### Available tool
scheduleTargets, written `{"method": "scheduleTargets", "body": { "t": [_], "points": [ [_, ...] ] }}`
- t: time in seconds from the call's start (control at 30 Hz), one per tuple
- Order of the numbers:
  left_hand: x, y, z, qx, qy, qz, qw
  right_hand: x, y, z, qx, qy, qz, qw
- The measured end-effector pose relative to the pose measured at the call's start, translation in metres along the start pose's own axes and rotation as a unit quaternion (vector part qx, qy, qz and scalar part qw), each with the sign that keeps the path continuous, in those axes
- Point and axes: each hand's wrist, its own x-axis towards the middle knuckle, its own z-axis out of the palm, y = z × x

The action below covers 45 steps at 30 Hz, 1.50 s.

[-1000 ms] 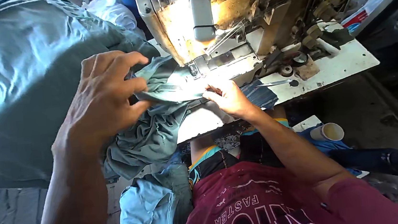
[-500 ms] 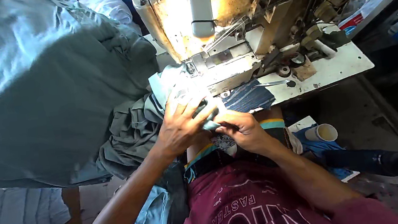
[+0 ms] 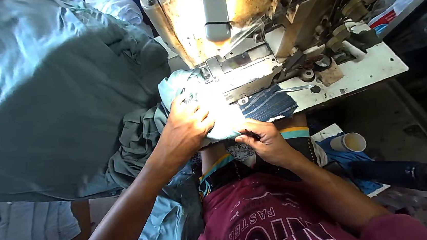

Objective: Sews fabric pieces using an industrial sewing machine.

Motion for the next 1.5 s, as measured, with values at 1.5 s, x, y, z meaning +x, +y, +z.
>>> {"method": "scheduleTargets", "body": {
  "t": [1.5],
  "points": [
    [0.0, -0.045, 0.018, 0.001, 0.1, -0.073, 0.992, 0.045, 0.002, 0.007, -0.037, 0.048, -0.008, 0.998]
  ]
}}
